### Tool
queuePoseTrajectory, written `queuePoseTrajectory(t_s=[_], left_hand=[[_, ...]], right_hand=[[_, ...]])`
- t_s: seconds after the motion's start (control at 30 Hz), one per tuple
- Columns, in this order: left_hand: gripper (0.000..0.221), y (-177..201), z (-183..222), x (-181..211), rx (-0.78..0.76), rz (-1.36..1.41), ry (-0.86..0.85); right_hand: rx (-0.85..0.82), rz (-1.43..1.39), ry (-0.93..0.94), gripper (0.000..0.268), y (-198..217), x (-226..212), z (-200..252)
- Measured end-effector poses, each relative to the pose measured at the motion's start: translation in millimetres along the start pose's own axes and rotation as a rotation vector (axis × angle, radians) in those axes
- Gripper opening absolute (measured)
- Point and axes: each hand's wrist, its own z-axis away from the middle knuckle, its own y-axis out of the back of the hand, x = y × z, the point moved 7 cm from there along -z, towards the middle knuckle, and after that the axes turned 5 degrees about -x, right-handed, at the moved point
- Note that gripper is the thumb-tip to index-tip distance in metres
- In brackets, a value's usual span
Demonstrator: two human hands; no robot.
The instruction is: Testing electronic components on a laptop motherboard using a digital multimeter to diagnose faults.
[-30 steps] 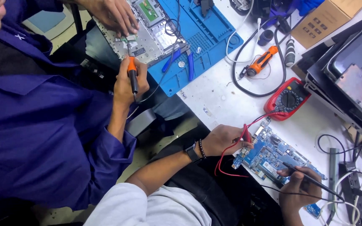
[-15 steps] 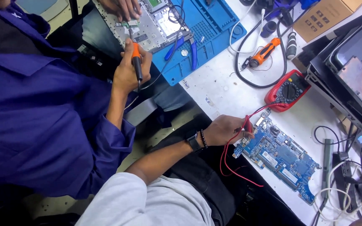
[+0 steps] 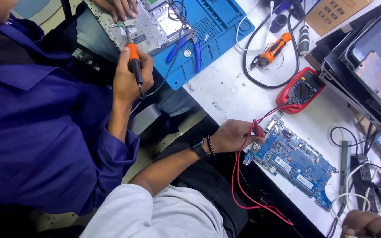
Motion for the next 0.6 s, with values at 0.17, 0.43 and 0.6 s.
queuePoseTrajectory(t_s=[0.17,0.43,0.6], left_hand=[[0.029,2,4,9,0.096,-0.016,-0.230],[0.029,1,6,4,0.041,-0.010,-0.251],[0.027,2,5,7,0.060,0.007,-0.265]], right_hand=[[0.147,0.288,0.075,0.017,-197,-25,-41],[0.309,0.364,-0.009,0.023,-229,52,-82],[0.286,0.357,-0.055,0.025,-224,57,-83]])
